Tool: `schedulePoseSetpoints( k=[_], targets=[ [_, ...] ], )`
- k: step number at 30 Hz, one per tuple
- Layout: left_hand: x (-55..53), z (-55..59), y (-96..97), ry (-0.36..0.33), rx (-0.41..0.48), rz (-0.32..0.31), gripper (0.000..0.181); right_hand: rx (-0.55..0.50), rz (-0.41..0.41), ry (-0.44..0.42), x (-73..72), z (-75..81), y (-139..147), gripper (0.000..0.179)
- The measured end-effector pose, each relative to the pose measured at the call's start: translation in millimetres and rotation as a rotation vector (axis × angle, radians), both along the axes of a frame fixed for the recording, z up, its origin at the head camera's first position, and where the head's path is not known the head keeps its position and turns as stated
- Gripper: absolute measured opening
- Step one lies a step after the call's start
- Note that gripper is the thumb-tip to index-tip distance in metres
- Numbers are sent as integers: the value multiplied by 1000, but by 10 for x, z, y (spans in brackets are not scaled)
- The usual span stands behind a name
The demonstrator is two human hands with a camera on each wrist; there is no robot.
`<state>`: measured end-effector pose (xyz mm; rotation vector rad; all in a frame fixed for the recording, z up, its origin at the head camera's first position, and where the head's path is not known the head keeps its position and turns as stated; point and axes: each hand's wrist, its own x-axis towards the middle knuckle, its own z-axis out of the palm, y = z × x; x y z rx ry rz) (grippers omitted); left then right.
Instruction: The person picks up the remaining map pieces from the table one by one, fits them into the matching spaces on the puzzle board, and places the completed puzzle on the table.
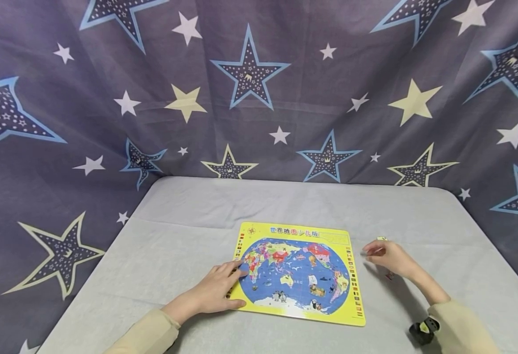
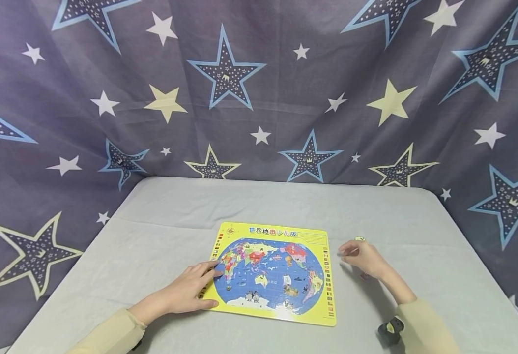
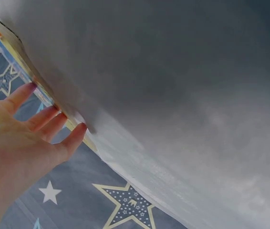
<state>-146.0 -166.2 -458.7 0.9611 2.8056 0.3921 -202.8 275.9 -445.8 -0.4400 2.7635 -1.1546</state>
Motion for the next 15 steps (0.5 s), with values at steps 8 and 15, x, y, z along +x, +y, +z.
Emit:
schedulePoseSetpoints(
  k=[8,15],
  targets=[
    [0,4,5,-7,-15,1,68,41,-45,55,-45,-1,60,21],
    [-2,0,1,-4,-11,1,68,63,-91,97,-75,-6,104,22]
  ],
)
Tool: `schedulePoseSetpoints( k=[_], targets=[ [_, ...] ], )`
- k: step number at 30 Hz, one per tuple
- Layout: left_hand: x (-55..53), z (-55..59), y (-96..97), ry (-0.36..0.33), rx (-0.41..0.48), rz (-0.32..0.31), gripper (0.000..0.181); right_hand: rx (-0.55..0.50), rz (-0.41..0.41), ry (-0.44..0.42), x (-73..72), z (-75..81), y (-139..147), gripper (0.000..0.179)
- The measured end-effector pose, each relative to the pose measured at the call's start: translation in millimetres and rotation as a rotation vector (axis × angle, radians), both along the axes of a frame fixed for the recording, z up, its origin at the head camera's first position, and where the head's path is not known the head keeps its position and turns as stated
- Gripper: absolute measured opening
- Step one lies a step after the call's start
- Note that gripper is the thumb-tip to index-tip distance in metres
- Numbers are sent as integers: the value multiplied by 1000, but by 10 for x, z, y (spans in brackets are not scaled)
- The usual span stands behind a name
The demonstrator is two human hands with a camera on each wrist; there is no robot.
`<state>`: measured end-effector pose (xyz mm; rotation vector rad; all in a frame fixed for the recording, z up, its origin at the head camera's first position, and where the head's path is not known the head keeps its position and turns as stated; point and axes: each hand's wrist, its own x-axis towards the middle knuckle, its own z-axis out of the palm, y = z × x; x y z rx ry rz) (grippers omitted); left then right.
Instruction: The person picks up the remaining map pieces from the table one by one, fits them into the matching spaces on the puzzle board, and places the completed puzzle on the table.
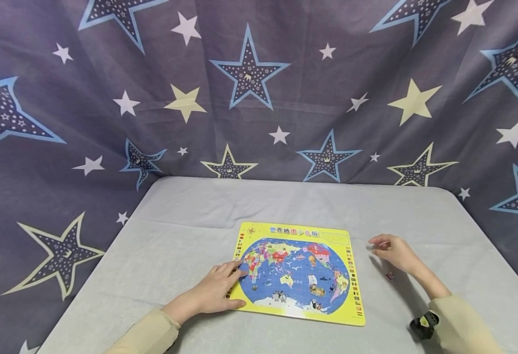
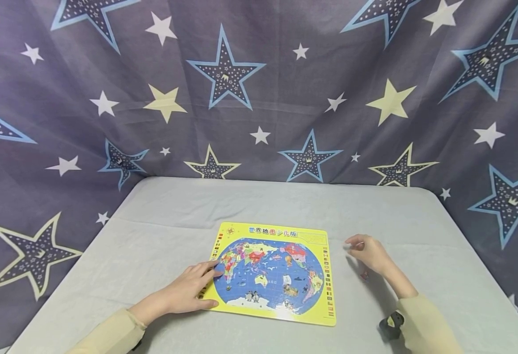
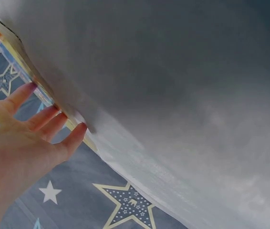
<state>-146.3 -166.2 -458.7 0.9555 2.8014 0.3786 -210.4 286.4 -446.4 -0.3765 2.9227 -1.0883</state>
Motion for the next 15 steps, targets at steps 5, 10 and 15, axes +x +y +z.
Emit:
schedulePoseSetpoints(
  k=[5,10,15],
  targets=[
    [-2,8,0,1,-2,0,68,21,-30,-4,-23,4,30,24],
    [0,14,0,-8,-11,4,68,32,-37,16,-44,-5,74,24],
    [4,18,1,-18,-20,9,69,37,-49,21,-58,-6,116,25]
  ],
)
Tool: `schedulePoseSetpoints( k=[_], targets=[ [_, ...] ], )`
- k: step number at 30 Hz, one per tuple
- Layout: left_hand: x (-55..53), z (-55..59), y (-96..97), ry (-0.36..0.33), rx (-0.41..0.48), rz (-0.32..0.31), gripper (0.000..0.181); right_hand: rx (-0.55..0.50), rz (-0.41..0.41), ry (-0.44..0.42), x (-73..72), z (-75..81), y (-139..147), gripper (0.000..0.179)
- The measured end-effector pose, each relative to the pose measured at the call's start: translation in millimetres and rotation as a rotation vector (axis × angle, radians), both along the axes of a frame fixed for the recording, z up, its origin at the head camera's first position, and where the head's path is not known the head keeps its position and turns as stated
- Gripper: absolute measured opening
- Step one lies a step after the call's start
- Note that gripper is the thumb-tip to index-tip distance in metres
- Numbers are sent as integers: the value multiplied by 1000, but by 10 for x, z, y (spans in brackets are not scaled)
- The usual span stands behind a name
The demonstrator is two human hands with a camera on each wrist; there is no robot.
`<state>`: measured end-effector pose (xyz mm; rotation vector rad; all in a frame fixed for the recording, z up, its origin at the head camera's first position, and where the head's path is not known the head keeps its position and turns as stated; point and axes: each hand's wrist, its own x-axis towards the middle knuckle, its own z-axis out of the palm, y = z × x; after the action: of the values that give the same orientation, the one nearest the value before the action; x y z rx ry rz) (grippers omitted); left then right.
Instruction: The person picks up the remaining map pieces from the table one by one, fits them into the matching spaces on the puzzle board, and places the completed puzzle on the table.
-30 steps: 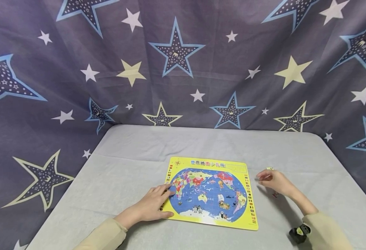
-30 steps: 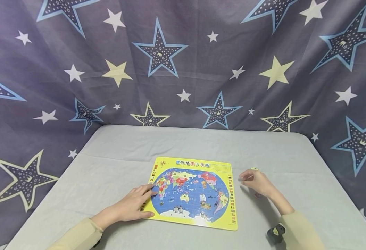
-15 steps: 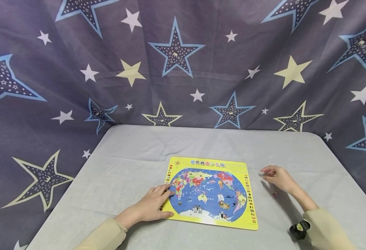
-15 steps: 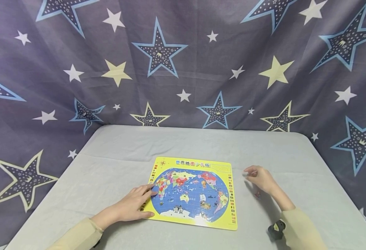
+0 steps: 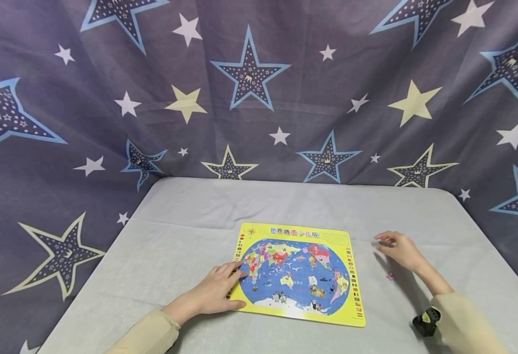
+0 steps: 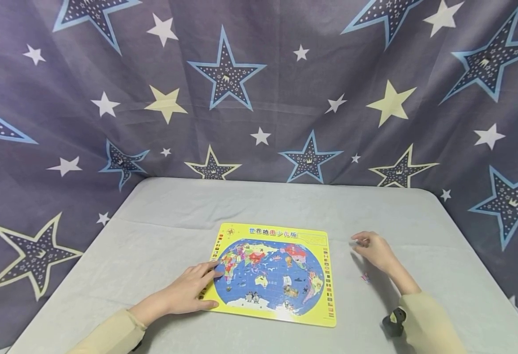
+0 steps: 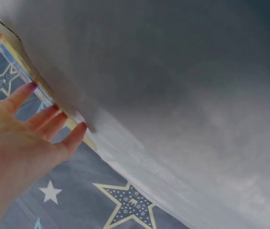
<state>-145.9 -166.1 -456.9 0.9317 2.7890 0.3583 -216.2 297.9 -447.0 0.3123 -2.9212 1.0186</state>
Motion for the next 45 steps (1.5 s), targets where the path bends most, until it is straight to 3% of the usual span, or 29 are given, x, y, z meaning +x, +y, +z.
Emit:
schedulePoseSetpoints(
  k=[32,45],
  targets=[
    [6,-17,8,1,-1,10,69,25,6,18,-185,-56,176,25],
    [0,-21,1,6,7,6,69,42,-10,-13,-223,-108,227,21]
  ],
)
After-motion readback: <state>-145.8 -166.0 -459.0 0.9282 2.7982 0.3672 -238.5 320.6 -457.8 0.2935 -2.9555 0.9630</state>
